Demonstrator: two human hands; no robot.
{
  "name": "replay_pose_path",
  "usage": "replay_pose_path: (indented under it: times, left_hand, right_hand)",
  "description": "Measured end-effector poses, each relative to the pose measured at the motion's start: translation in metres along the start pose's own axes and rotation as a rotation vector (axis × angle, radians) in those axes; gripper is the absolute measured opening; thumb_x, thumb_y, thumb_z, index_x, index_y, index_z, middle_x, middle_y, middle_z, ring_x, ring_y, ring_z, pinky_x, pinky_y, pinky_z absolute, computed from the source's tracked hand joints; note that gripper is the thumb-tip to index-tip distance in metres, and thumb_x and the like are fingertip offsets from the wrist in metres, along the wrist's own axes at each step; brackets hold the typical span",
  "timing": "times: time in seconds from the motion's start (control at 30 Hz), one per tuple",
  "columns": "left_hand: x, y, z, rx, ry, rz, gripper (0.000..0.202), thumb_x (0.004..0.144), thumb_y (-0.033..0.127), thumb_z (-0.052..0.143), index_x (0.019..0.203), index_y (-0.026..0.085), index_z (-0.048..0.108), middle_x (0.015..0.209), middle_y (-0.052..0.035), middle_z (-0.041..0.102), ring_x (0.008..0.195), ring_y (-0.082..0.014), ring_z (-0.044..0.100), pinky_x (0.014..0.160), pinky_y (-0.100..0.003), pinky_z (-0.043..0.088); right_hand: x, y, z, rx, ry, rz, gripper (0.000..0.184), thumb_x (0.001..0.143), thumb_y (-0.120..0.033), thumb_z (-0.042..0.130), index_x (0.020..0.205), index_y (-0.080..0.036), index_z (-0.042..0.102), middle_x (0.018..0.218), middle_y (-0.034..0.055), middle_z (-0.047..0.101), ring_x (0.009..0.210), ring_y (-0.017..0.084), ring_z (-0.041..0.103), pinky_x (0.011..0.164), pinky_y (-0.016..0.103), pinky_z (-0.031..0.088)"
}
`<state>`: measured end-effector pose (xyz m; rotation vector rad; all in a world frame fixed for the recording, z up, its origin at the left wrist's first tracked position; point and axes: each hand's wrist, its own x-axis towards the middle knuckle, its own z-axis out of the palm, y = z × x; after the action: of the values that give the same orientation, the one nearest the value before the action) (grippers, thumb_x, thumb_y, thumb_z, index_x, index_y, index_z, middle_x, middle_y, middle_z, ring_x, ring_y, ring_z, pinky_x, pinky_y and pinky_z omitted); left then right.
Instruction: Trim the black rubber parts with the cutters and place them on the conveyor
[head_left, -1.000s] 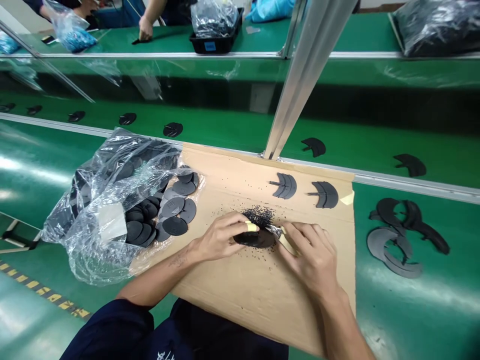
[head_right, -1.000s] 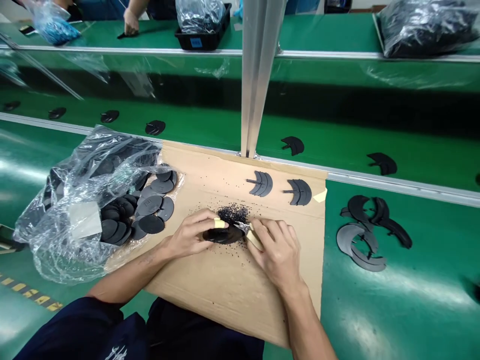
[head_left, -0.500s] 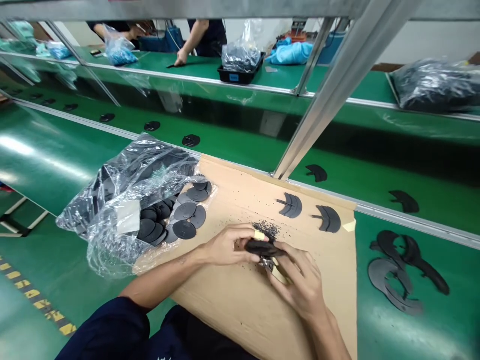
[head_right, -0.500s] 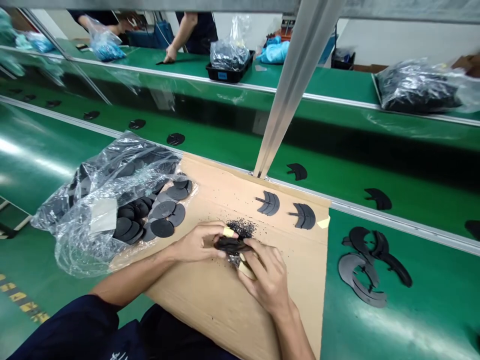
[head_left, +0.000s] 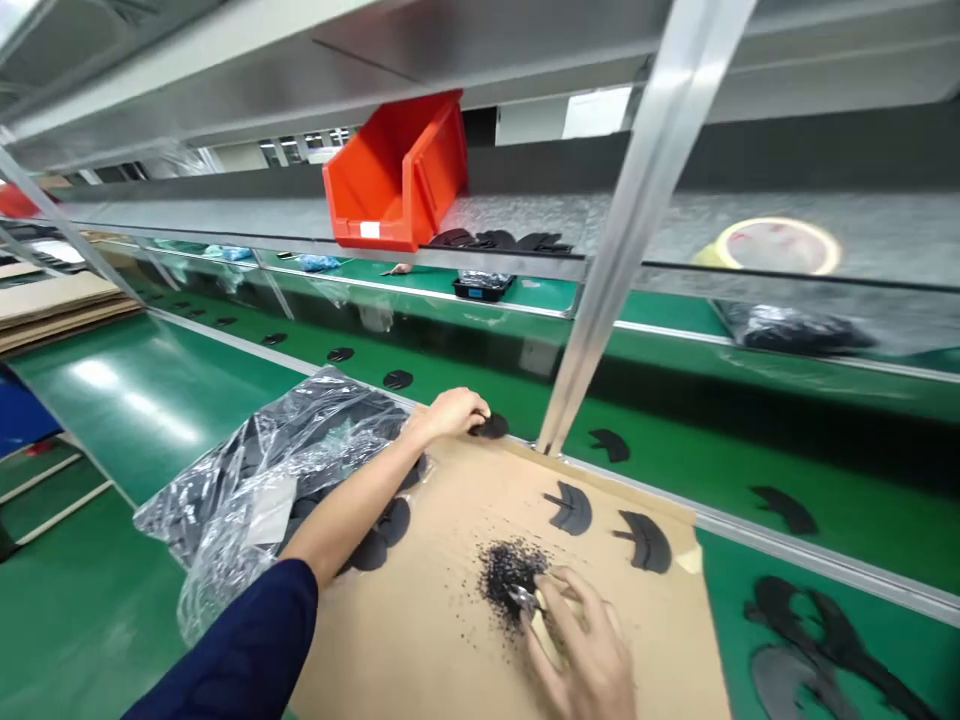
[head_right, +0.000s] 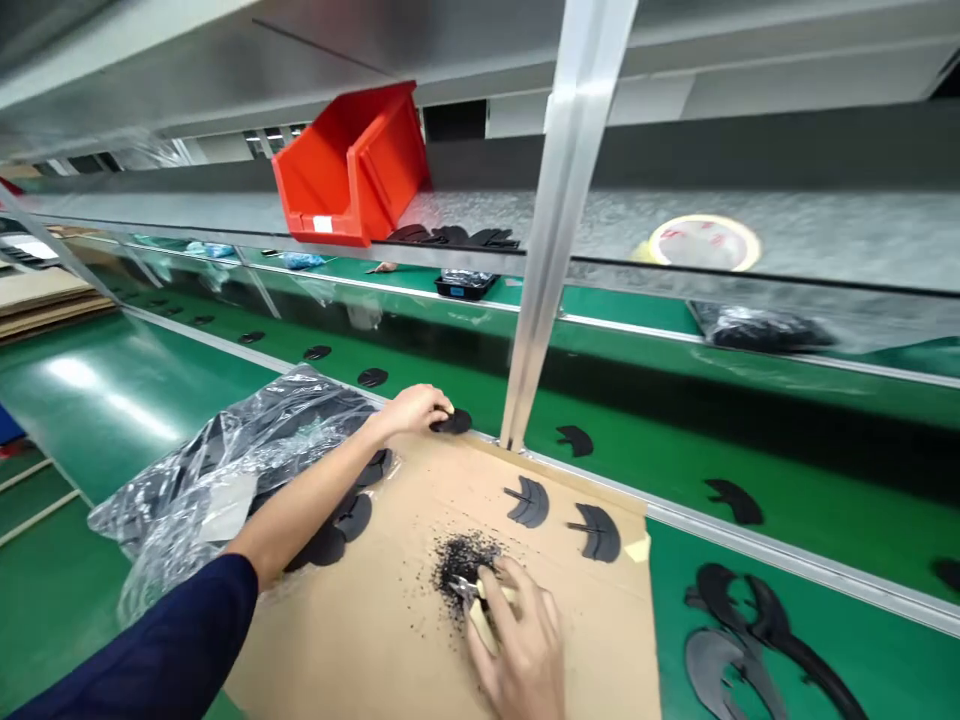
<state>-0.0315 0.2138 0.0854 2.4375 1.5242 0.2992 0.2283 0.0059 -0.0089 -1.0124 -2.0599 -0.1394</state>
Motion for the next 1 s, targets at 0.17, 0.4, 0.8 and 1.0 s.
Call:
replay_pose_path:
  times: [0.17,0.4,0.8,1.0]
  left_hand:
    - [0.048,-0.005,0.025,0.060,0.018,-0.128,0.029,0.098,0.033,0.061,0.120,0.015,0.063,0.124,-0.0102,0.064,0.110,-0.0224,0.065,0.095,-0.045,0.056]
    - [0.039,0.002,0.033,0.182,-0.084,-0.079,0.031,0.097,0.033,0.062,0.122,0.014,0.062,0.123,-0.0111,0.064,0.108,-0.0236,0.065,0.093,-0.045,0.056]
    - [0.051,0.158,0.071,0.073,-0.183,0.344,0.022,0.099,0.021,0.055,0.116,0.012,0.066,0.123,-0.0148,0.065,0.118,-0.0266,0.062,0.100,-0.041,0.052]
    - [0.092,0.192,0.079,-0.046,-0.063,0.096,0.036,0.097,0.034,0.063,0.125,0.013,0.060,0.125,-0.0119,0.062,0.108,-0.0236,0.065,0.092,-0.044,0.058]
  right_hand:
    - [-0.004,-0.005,-0.002,-0.031,-0.046,0.017,0.029,0.091,-0.018,0.058,0.120,-0.018,0.061,0.111,0.0157,0.065,0.089,0.024,0.068,0.072,0.037,0.056]
    - [-0.012,-0.010,-0.002,-0.024,-0.044,0.095,0.032,0.087,-0.016,0.058,0.118,-0.020,0.062,0.108,0.0116,0.066,0.085,0.022,0.065,0.072,0.034,0.051]
    - [-0.016,-0.008,0.001,0.050,-0.137,0.038,0.032,0.093,-0.019,0.054,0.125,-0.021,0.056,0.102,0.0086,0.067,0.088,0.023,0.062,0.078,0.038,0.053]
    - [-0.025,0.032,0.021,-0.087,0.097,-0.063,0.040,0.096,-0.026,0.051,0.136,-0.024,0.050,0.097,0.0114,0.071,0.080,0.029,0.071,0.067,0.041,0.059]
